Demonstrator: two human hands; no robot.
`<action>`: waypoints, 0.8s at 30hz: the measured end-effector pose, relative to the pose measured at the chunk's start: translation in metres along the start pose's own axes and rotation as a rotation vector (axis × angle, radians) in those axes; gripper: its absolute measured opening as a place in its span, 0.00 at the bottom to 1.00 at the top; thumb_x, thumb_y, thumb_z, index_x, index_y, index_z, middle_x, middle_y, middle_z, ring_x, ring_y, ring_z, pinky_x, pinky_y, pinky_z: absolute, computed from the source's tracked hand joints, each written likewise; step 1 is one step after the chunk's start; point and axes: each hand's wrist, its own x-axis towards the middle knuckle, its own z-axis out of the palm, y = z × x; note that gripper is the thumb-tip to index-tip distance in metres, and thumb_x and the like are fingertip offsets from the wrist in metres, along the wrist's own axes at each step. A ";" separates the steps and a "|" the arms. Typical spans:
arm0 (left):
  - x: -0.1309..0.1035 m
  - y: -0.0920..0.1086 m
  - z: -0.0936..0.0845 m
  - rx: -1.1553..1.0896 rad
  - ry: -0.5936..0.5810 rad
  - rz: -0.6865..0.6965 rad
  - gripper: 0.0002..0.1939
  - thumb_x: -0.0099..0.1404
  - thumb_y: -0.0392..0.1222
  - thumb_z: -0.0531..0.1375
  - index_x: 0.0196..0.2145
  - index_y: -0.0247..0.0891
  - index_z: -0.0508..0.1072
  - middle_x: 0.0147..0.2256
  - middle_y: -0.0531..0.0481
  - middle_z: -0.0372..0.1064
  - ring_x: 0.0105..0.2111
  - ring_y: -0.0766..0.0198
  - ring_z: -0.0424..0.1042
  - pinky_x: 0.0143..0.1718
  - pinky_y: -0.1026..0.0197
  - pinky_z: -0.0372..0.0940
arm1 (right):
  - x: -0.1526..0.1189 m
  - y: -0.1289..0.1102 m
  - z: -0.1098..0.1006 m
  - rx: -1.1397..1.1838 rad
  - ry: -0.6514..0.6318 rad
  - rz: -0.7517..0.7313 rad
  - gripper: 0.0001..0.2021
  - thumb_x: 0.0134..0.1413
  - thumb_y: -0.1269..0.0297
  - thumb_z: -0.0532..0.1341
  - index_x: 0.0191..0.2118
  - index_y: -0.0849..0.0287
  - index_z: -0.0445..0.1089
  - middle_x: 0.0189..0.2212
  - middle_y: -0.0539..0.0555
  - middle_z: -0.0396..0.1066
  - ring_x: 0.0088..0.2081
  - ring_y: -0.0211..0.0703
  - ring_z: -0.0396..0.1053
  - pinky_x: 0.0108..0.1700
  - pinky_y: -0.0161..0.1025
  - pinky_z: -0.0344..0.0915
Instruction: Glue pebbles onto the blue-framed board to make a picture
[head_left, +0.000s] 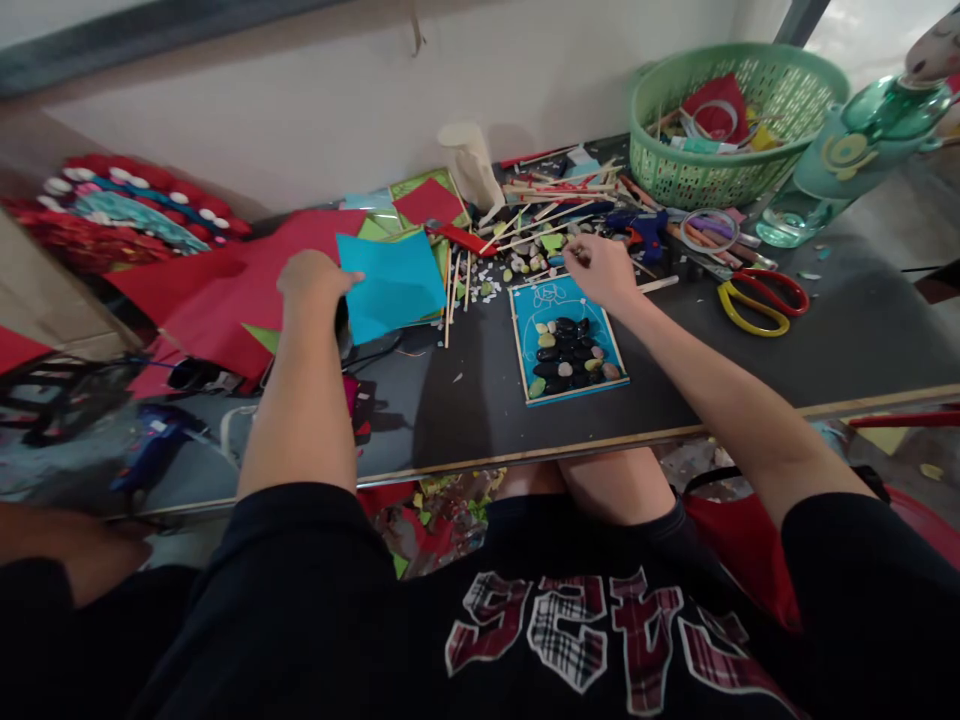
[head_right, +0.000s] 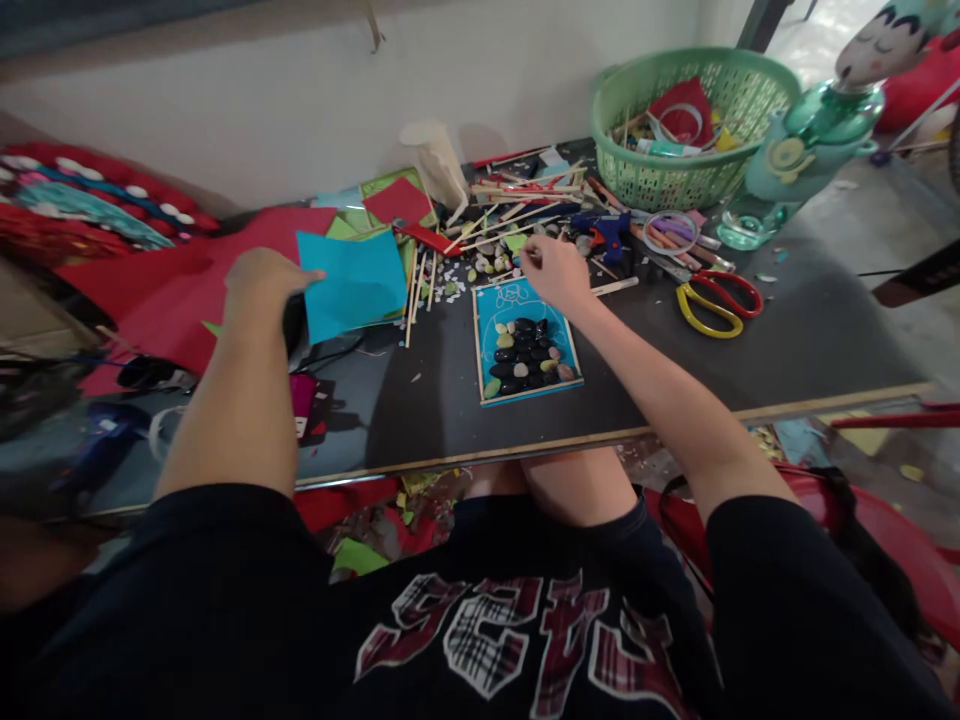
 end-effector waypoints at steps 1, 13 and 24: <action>-0.004 0.001 0.001 0.046 0.007 0.008 0.26 0.74 0.66 0.54 0.40 0.38 0.69 0.28 0.50 0.68 0.44 0.55 0.73 0.46 0.54 0.68 | -0.002 0.006 -0.004 -0.090 0.014 0.026 0.10 0.62 0.63 0.58 0.41 0.59 0.77 0.31 0.57 0.76 0.35 0.55 0.76 0.46 0.53 0.74; 0.045 0.025 0.116 0.386 -0.026 0.066 0.12 0.74 0.40 0.53 0.44 0.35 0.76 0.50 0.35 0.75 0.56 0.45 0.72 0.62 0.46 0.65 | -0.024 0.024 -0.004 -0.422 0.075 -0.038 0.14 0.64 0.65 0.57 0.47 0.59 0.79 0.32 0.56 0.80 0.36 0.50 0.77 0.34 0.38 0.60; 0.058 0.018 0.162 0.159 0.100 -0.045 0.18 0.71 0.37 0.54 0.54 0.34 0.76 0.52 0.33 0.76 0.58 0.39 0.73 0.63 0.40 0.66 | -0.025 0.029 -0.002 -0.341 0.091 -0.142 0.14 0.64 0.64 0.56 0.45 0.58 0.80 0.28 0.54 0.78 0.33 0.46 0.76 0.32 0.37 0.58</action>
